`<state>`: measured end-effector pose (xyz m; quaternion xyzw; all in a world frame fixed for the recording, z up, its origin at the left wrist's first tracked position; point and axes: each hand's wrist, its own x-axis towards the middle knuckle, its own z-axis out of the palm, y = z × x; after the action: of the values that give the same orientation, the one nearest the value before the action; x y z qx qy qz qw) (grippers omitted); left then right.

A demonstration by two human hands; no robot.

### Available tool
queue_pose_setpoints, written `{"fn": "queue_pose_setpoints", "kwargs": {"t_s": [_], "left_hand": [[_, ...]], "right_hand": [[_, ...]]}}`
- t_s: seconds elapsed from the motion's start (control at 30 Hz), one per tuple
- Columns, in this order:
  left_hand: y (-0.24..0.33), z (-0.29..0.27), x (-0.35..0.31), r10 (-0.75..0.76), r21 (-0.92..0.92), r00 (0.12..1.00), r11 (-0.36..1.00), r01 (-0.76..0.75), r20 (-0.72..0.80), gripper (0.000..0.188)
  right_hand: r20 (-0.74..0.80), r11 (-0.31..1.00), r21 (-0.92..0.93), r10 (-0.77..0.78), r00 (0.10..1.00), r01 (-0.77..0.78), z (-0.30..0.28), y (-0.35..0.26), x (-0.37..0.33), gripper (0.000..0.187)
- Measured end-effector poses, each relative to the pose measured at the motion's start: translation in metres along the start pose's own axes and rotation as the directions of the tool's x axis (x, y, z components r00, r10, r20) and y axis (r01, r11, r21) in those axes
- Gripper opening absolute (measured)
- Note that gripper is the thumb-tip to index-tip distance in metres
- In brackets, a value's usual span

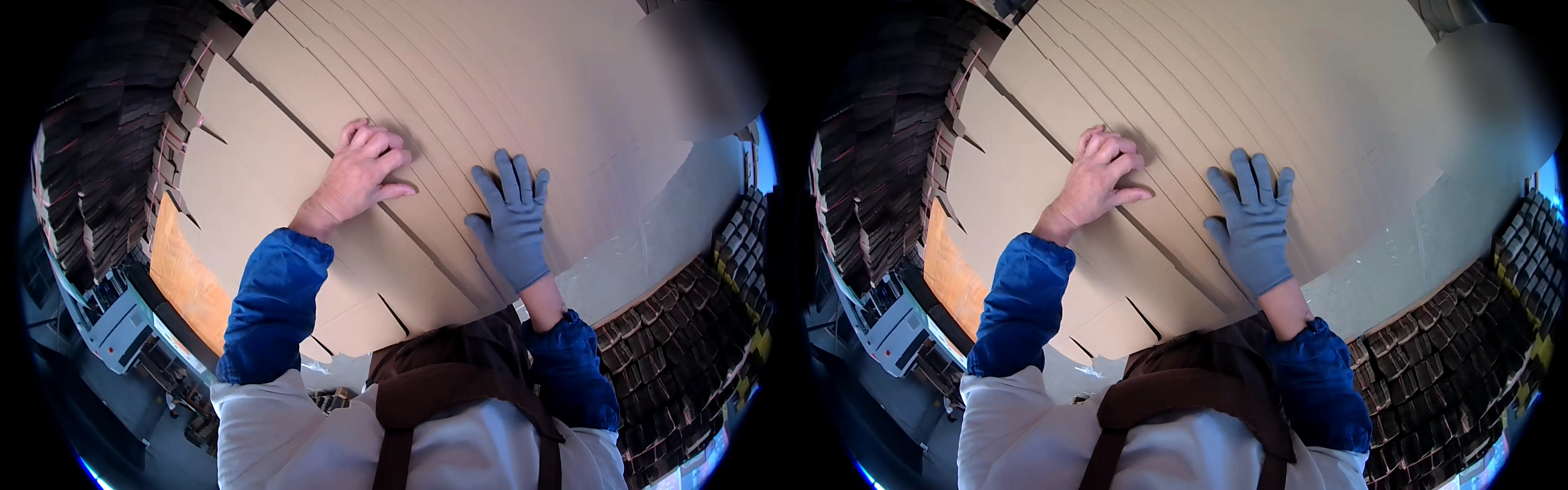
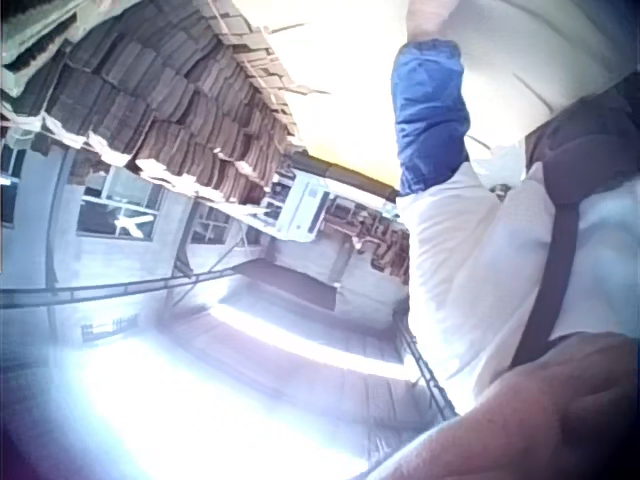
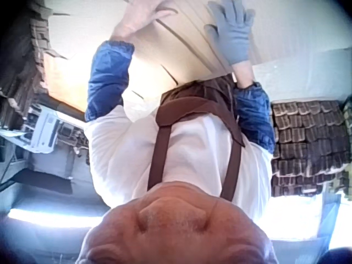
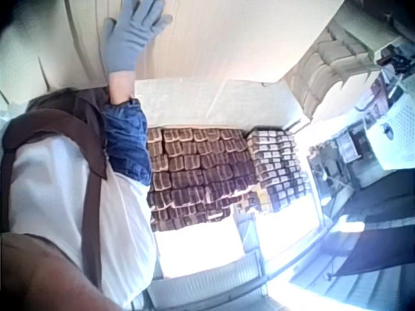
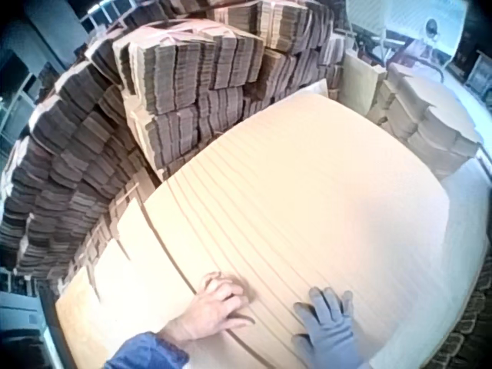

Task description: The person aligns a stack of corrugated cardboard sheets on a workbench. They then use a brush to apply a white adhesive substance onto the surface of the cardboard, spreading it evenly across the material.

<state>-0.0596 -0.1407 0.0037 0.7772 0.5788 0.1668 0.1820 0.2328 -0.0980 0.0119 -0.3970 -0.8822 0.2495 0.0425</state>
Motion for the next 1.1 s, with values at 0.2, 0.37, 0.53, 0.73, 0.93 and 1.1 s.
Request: {"fn": "queue_pose_setpoints", "kwargs": {"t_s": [0.2, 0.37, 0.53, 0.73, 0.93, 1.1], "left_hand": [[0.004, 0.004, -0.003, -0.018, 0.0, 1.0, 1.0, 0.018, 0.008, 0.045], [0.002, 0.004, -0.002, -0.013, 0.002, 1.0, 1.0, 0.013, -0.002, 0.045], [0.001, 0.003, -0.003, -0.006, 0.002, 1.0, 1.0, 0.006, -0.003, 0.045], [0.003, 0.003, -0.001, 0.008, 0.002, 1.0, 1.0, -0.008, -0.01, 0.046], [0.002, 0.004, -0.002, -0.021, -0.023, 1.0, 0.999, 0.022, 0.018, 0.045], [0.004, 0.004, 0.0, -0.016, -0.027, 1.0, 1.0, 0.017, 0.014, 0.048]], "right_hand": [[-0.03, 1.0, 0.023, -0.008, 1.0, 0.009, 0.002, 0.001, -0.003, 0.072], [-0.06, 1.0, 0.021, -0.017, 0.998, 0.018, 0.0, 0.001, -0.003, 0.072], [-0.051, 1.0, 0.021, -0.011, 0.999, 0.012, 0.001, -0.001, -0.003, 0.072], [-0.065, 1.0, 0.01, -0.017, 0.998, 0.017, 0.003, 0.002, -0.004, 0.072], [-0.021, 1.0, -0.006, 0.008, 1.0, -0.008, 0.0, 0.0, -0.001, 0.073], [0.015, 0.999, -0.036, -0.027, 1.0, 0.028, 0.004, -0.025, 0.001, 0.076]]}}
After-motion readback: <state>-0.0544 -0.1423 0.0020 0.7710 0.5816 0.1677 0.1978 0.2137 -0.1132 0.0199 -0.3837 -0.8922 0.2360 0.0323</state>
